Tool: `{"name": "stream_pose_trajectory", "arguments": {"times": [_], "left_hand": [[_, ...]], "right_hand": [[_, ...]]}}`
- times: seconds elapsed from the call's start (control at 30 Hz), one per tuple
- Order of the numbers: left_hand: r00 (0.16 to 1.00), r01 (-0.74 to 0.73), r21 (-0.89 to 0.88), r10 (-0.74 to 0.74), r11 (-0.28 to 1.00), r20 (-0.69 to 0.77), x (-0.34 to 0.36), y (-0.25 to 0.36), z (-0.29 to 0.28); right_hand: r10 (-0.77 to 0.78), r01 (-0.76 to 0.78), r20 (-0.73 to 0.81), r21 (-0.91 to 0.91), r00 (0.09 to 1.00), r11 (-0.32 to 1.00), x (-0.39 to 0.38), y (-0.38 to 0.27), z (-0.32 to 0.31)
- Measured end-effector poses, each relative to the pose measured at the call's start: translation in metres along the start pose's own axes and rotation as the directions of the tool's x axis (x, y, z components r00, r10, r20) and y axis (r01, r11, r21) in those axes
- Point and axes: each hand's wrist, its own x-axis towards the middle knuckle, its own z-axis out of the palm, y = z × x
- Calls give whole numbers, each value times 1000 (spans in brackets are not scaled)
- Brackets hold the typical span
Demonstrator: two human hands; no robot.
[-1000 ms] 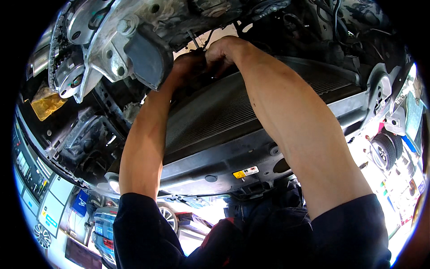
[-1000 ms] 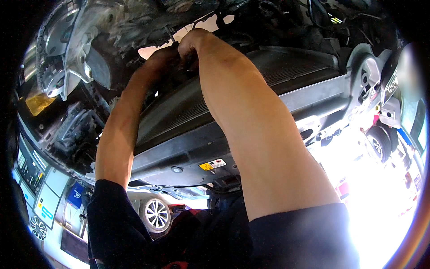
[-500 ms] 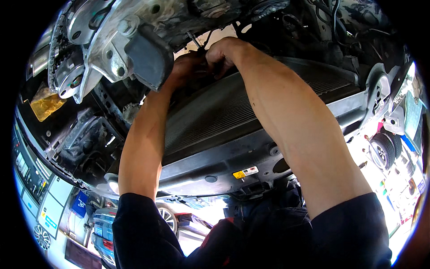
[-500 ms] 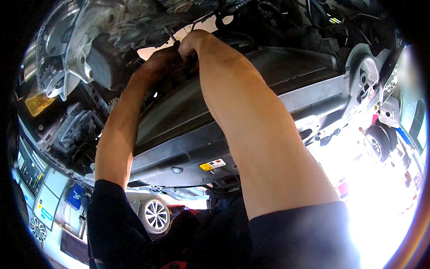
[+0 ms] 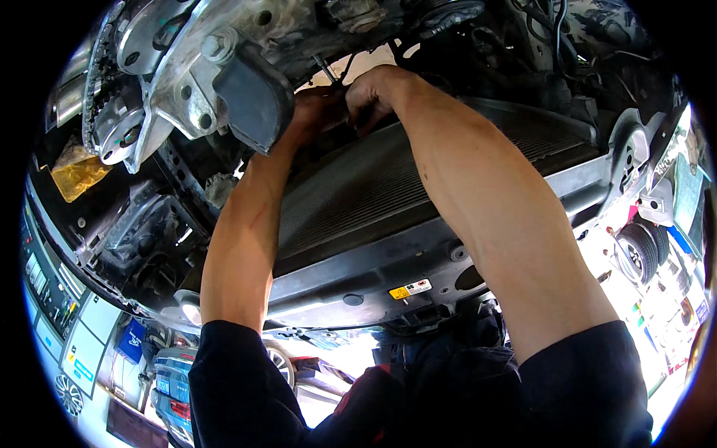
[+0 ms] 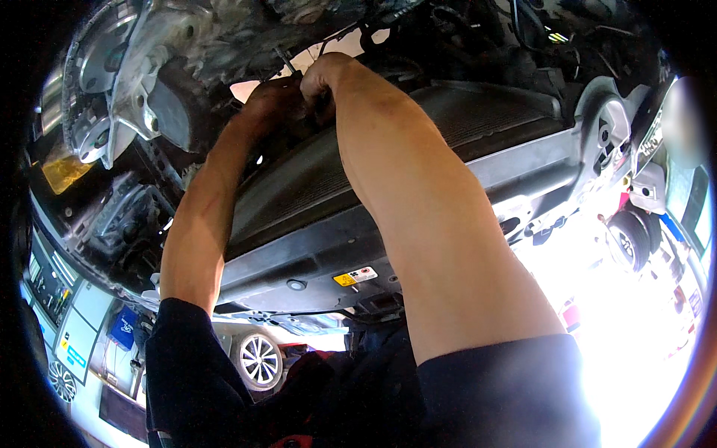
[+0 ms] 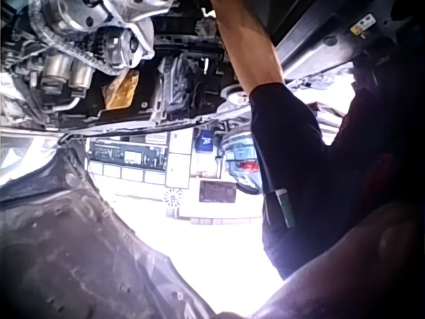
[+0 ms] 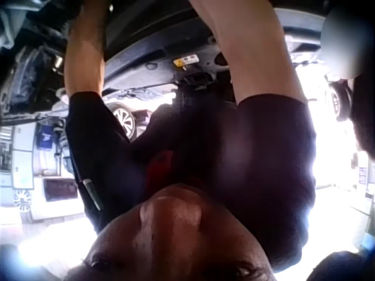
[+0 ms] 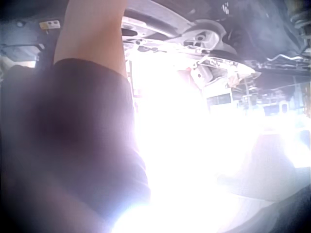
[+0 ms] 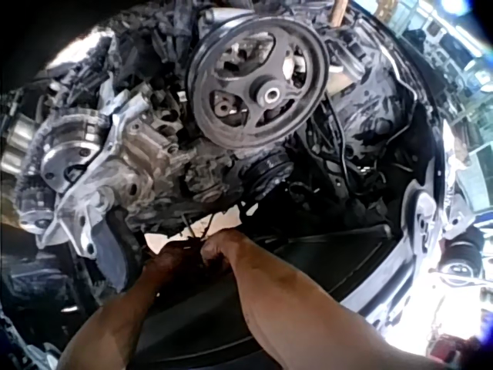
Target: The person works under the hood of a car, using a wrench to tighten bolts on the engine. He repeatedly reaches into the engine bay, adjusts components, and places tools on the hood. The task involves mechanical repair actions focused on securing engine parts.
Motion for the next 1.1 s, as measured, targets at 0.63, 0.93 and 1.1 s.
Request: {"name": "stream_pose_trajectory", "arguments": {"times": [0.63,0.93,1.1], "left_hand": [[994,49,-8,-49,999,-101,0,2,10],[897,-85,996,434,-19,85,12,-24,-50],[910,-187,853,413,487,-36,19,14,-16]], "right_hand": [[-45,45,-12,4,999,999,-8,-1,10],[-497,210,-218,-714,840,668,-63,-12,13],[-941,549,-328,-772,87,320,-208,28,48]]}}
